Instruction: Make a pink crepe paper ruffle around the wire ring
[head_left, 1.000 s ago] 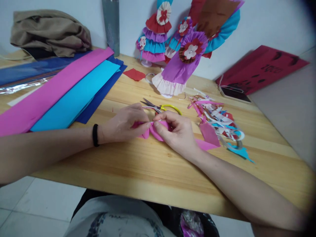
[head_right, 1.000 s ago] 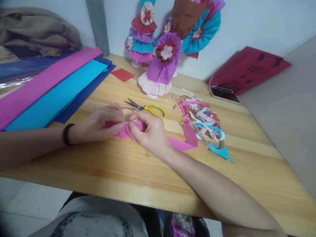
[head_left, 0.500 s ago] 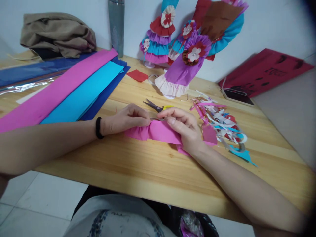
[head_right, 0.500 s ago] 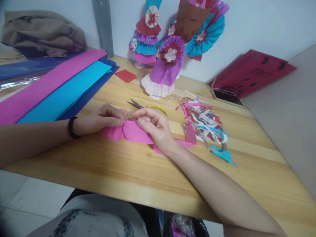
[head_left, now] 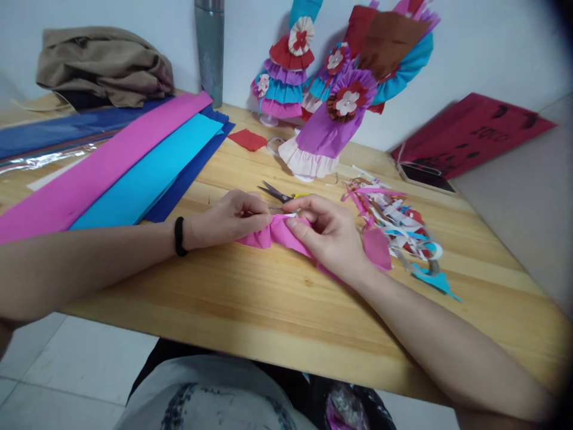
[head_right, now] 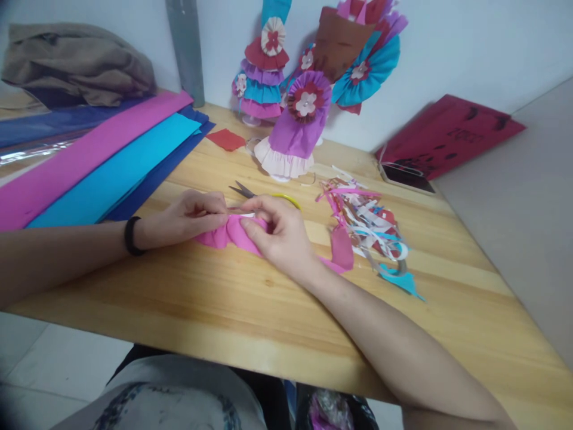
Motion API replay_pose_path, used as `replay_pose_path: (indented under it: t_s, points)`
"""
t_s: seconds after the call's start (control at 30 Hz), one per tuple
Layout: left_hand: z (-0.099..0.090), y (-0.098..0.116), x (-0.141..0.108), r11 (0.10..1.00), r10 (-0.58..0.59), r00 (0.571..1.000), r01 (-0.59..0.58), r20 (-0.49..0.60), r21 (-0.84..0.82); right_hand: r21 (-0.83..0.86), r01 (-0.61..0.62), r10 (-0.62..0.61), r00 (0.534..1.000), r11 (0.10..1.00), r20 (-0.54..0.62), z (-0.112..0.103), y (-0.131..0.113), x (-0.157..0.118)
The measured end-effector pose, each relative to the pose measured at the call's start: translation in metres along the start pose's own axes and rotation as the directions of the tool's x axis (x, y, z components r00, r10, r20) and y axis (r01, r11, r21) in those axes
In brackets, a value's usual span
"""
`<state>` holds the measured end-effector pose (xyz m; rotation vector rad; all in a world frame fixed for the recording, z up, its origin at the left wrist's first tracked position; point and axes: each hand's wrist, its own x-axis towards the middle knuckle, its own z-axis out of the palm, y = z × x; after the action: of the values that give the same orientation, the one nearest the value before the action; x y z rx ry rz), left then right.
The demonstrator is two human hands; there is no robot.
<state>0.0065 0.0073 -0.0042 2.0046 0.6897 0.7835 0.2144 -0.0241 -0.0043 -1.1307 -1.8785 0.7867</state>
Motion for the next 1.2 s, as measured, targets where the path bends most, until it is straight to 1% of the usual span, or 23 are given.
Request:
replay_pose_path:
  t_s: [0.07, 0.13, 0.27, 0.33, 0.4, 0.47, 0.53, 0.6, 0.63, 0.67, 0.7, 0.73, 0.8, 0.83, 0.87, 0.9, 0.93, 0.97, 1.07, 1.17, 1.2]
  points:
    - [0.002, 0.002, 0.0, 0.997, 0.018, 0.999, -0.015, -0.038, 0.082, -0.123, 0.065, -0.068, 0.997, 0.99, -0.023, 0.001, -0.003, -0.002]
    - [0.004, 0.003, -0.001, 0.991, 0.032, 0.998, -0.024, -0.062, 0.129, -0.207, 0.101, -0.107, 0.994, 0.973, -0.018, 0.001, -0.006, -0.004]
    - [0.004, 0.0, 0.0, 0.991, 0.041, 0.998, -0.035, -0.05, 0.128, -0.304, 0.112, -0.122, 0.992, 0.946, -0.014, 0.0, -0.01, -0.006]
    - [0.004, -0.001, 0.0, 0.994, 0.051, 0.998, -0.047, -0.034, 0.103, -0.33, 0.105, -0.11, 0.994, 0.938, 0.001, -0.001, -0.01, -0.006]
    - [0.004, -0.002, 0.0, 0.996, 0.052, 0.998, -0.05, -0.027, 0.073, -0.333, 0.105, -0.096, 0.994, 0.937, 0.041, -0.003, -0.01, -0.004]
    - [0.003, -0.002, 0.0, 0.999, 0.027, 0.999, -0.026, -0.025, 0.027, -0.333, 0.112, -0.094, 0.993, 0.936, 0.069, -0.006, -0.008, -0.003]
    - [0.001, -0.003, 0.0, 0.999, -0.013, 0.999, 0.011, -0.043, -0.038, -0.357, 0.107, -0.092, 0.994, 0.928, 0.061, -0.01, -0.007, -0.001]
    - [-0.002, -0.004, 0.001, 0.993, -0.051, 0.995, 0.042, -0.081, -0.109, -0.416, 0.093, -0.091, 0.996, 0.904, 0.027, -0.014, -0.008, 0.0]
    - [-0.003, -0.005, 0.001, 0.989, -0.065, 0.993, 0.05, -0.1, -0.14, -0.45, 0.113, -0.122, 0.993, 0.886, 0.009, -0.016, -0.009, -0.001]
    - [-0.004, -0.006, 0.002, 0.984, -0.076, 0.99, 0.056, -0.117, -0.167, -0.481, 0.162, -0.184, 0.983, 0.862, 0.0, -0.017, -0.011, -0.001]
    - [-0.005, -0.007, 0.002, 0.98, -0.087, 0.988, 0.062, -0.126, -0.189, -0.507, 0.242, -0.279, 0.96, 0.828, 0.003, -0.017, -0.012, -0.002]
    - [-0.006, -0.008, 0.003, 0.976, -0.096, 0.987, 0.067, -0.133, -0.207, -0.526, 0.346, -0.396, 0.918, 0.777, 0.018, -0.017, -0.013, -0.002]
    - [-0.006, -0.009, 0.003, 0.968, -0.106, 0.986, 0.071, -0.132, -0.241, -0.565, 0.536, -0.605, 0.792, 0.628, 0.078, -0.013, -0.013, -0.004]
    - [-0.006, -0.01, 0.003, 0.964, -0.106, 0.986, 0.07, -0.129, -0.256, -0.596, 0.588, -0.669, 0.735, 0.547, 0.111, -0.01, -0.012, -0.004]
    - [-0.005, -0.01, 0.003, 0.961, -0.104, 0.987, 0.067, -0.126, -0.268, -0.635, 0.611, -0.707, 0.693, 0.473, 0.14, -0.007, -0.011, -0.004]
    - [-0.004, -0.01, 0.003, 0.958, -0.1, 0.988, 0.063, -0.118, -0.279, -0.677, 0.61, -0.73, 0.665, 0.412, 0.155, -0.004, -0.009, -0.004]
    - [-0.003, -0.009, 0.003, 0.956, -0.097, 0.989, 0.061, -0.111, -0.288, -0.714, 0.594, -0.741, 0.653, 0.371, 0.159, -0.001, -0.007, -0.004]
    - [-0.002, -0.008, 0.003, 0.954, -0.094, 0.99, 0.06, -0.105, -0.295, -0.738, 0.577, -0.747, 0.647, 0.35, 0.153, 0.002, -0.005, -0.004]
    - [0.002, -0.004, 0.002, 0.948, -0.09, 0.994, 0.066, -0.063, -0.31, -0.767, 0.538, -0.747, 0.655, 0.351, 0.118, 0.006, -0.003, -0.003]
    - [0.004, 0.001, 0.001, 0.944, -0.102, 0.995, 0.092, -0.014, -0.316, -0.783, 0.529, -0.757, 0.643, 0.327, 0.118, 0.005, -0.003, -0.002]
    - [0.004, 0.002, 0.0, 0.943, -0.109, 0.994, 0.101, -0.006, -0.316, -0.78, 0.531, -0.762, 0.638, 0.332, 0.11, 0.003, -0.004, -0.003]
